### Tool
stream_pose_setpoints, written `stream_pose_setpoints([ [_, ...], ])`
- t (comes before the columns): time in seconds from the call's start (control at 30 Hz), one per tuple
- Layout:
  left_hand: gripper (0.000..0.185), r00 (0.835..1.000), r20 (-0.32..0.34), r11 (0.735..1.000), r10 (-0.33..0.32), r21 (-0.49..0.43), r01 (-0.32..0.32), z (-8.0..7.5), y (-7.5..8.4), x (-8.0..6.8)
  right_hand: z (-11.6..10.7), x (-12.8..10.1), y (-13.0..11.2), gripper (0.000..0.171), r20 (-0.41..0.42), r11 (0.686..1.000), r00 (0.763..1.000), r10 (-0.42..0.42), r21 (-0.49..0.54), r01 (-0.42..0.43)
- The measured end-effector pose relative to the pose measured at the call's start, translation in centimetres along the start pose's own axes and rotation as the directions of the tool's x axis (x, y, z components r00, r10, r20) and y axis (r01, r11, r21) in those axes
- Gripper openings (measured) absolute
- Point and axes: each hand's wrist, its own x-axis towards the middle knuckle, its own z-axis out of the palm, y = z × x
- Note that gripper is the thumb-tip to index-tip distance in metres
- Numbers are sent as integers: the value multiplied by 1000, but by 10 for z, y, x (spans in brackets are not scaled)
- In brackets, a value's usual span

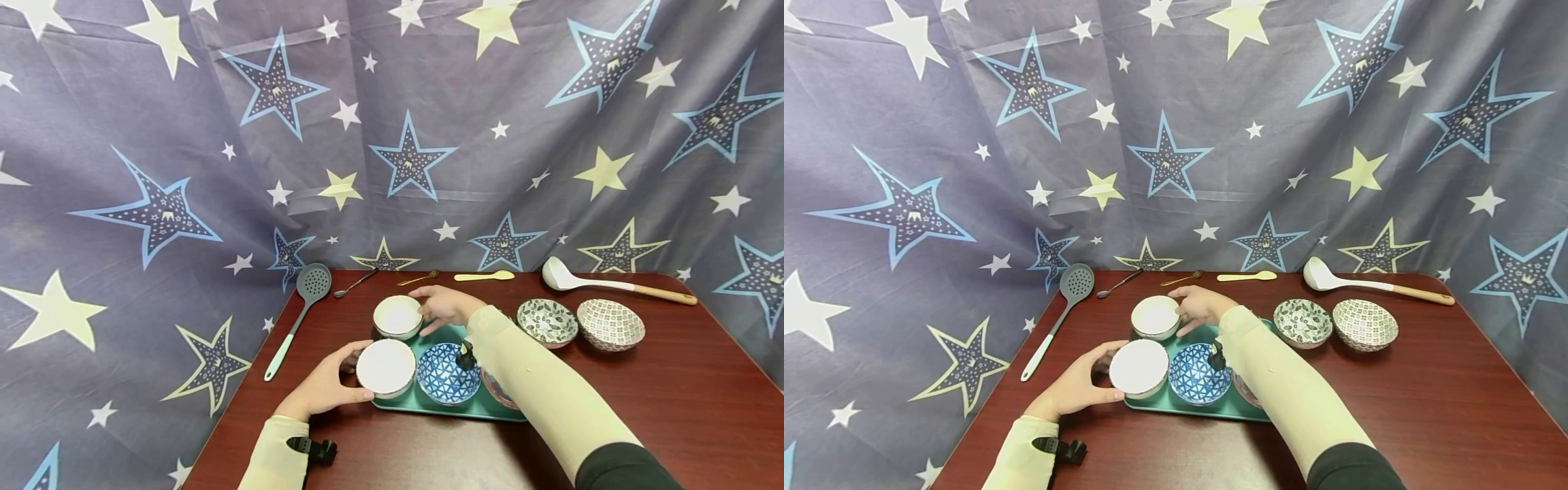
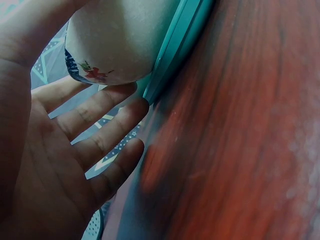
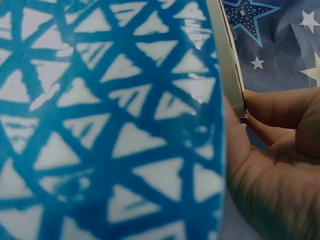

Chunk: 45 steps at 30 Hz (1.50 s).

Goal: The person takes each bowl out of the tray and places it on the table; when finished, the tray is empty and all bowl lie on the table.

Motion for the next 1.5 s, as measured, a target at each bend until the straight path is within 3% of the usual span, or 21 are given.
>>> stream_pose_setpoints([
  [0.63,89,1000,-1,1000,19,-1,-19,-1,5,0,-5,-4,0,64,-60,998,997,-48,41,51],
  [1.23,92,1000,-17,1000,19,-25,-19,0,4,-1,-24,-42,-18,59,-105,984,982,-157,65,164],
  [1.5,90,1000,-3,1000,6,8,-6,0,2,-1,-29,-58,-18,59,-128,974,970,-207,71,217],
])
